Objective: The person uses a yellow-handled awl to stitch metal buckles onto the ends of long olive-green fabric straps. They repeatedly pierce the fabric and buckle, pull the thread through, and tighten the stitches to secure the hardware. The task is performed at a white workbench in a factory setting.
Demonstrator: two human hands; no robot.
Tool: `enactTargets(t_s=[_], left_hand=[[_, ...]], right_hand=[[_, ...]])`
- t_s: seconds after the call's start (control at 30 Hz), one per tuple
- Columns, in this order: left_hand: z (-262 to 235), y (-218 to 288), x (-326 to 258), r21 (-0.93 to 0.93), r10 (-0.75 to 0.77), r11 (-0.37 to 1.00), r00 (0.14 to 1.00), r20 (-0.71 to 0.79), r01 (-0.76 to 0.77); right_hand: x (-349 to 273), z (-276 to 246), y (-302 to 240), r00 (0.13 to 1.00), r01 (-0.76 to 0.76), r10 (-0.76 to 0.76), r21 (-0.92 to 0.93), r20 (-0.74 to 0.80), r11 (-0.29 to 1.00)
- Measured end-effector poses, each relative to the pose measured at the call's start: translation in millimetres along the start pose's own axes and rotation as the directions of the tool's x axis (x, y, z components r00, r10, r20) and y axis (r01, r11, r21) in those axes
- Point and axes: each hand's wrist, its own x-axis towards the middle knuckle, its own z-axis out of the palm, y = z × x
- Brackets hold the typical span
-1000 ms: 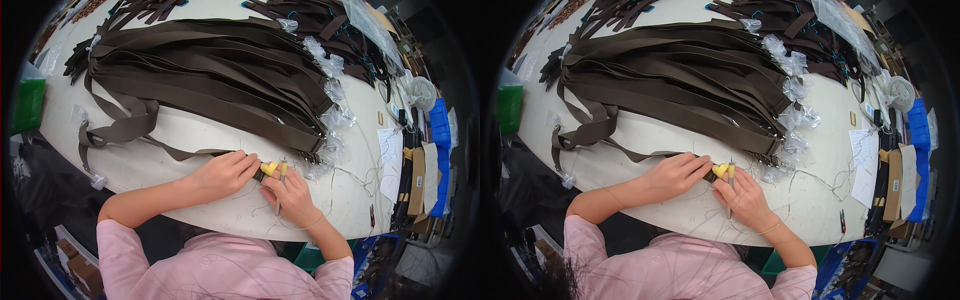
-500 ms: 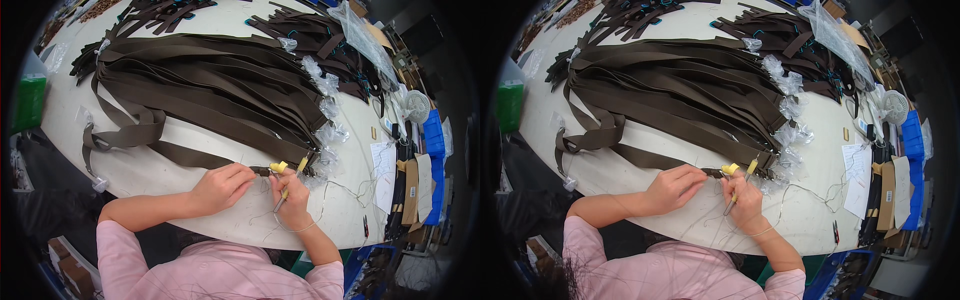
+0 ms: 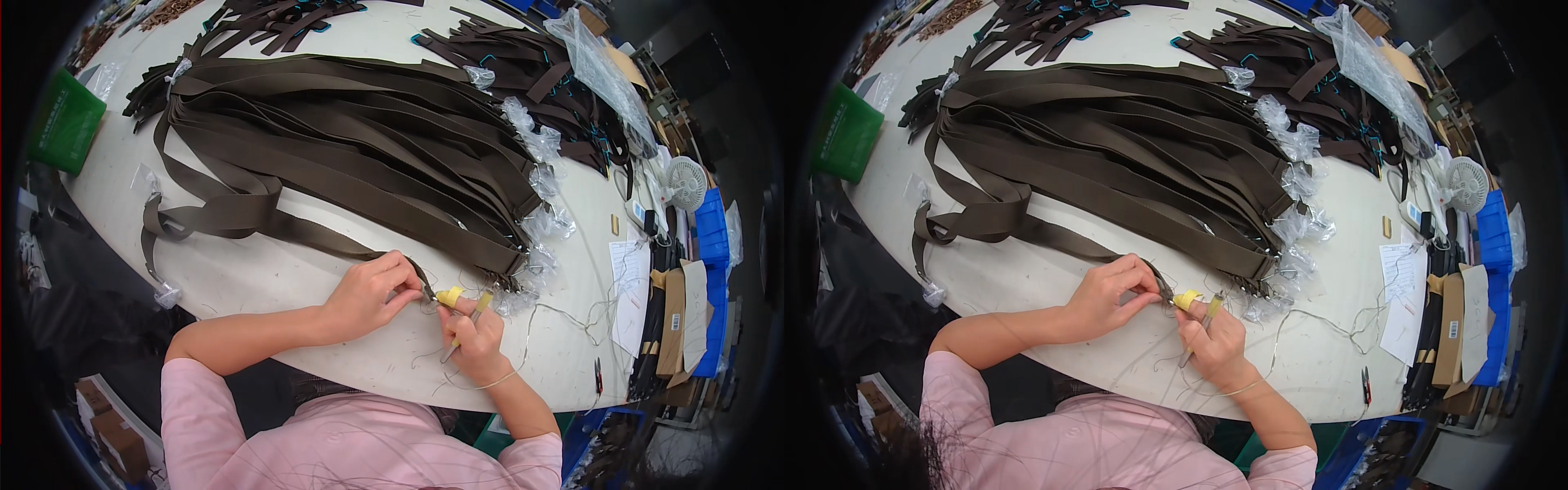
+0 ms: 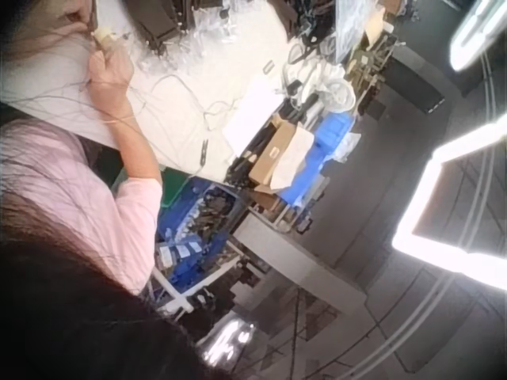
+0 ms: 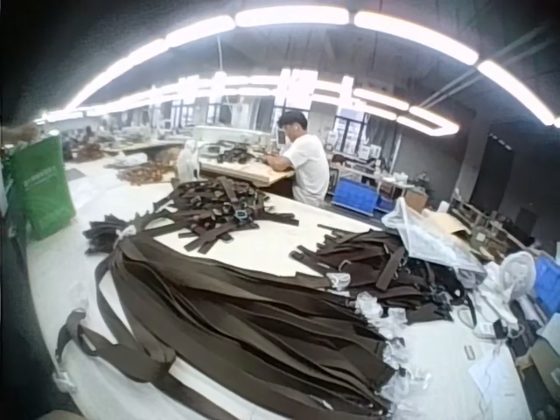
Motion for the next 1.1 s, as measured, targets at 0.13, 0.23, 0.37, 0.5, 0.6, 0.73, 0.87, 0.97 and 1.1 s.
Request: enactTargets(t_s=[0.13, 0.23, 0.37, 0.5, 0.6, 0.73, 0.87, 0.97, 1.1], left_hand=[[-6, 4, -4, 0.122, 0.175, 0.975, 0.981, 0.081, -0.184], [-3, 5, -6, 0.117, 0.101, 0.988, 0.995, -0.008, -0.100], [9, 10, 0, 0.199, 0.087, 0.977, 0.994, -0.071, -0.071], [13, 5, 3, 0.104, -0.020, 0.994, 0.999, -0.050, 0.025], [11, 3, 2, 0.040, -0.029, 0.999, 1.000, 0.003, 0.029], [-4, 8, 4, -0.087, 0.029, 0.996, 0.994, 0.102, -0.021], [-28, 11, 4, -0.153, 0.063, 0.988, 0.966, 0.249, -0.024], [-35, 14, 1, -0.207, 0.017, 0.977, 0.949, 0.316, 0.051], [-27, 13, -6, -0.329, -0.156, 0.898, 0.912, 0.379, 0.291]], right_hand=[[-9, -5, 8, 0.996, 0.080, -0.080, -0.023, 0.028, 0.997], [-11, -4, 5, 0.999, -0.053, 0.053, 0.001, 0.004, 0.999], [-12, 3, 1, 0.992, -0.123, 0.125, 0.052, -0.026, 0.991], [-9, 8, -5, 0.988, -0.145, 0.148, 0.080, -0.037, 0.986], [-11, 11, -5, 0.990, -0.133, 0.135, 0.061, -0.033, 0.989], [-7, 4, 0, 0.998, -0.056, 0.056, 0.023, -0.019, 0.998], [-10, 2, 3, 0.999, -0.002, 0.001, 0.038, 0.039, 0.999], [-11, 1, 1, 0.996, 0.023, -0.024, 0.009, 0.089, 1.000], [-14, 3, 1, 0.990, 0.062, -0.059, -0.020, 0.124, 0.998]])
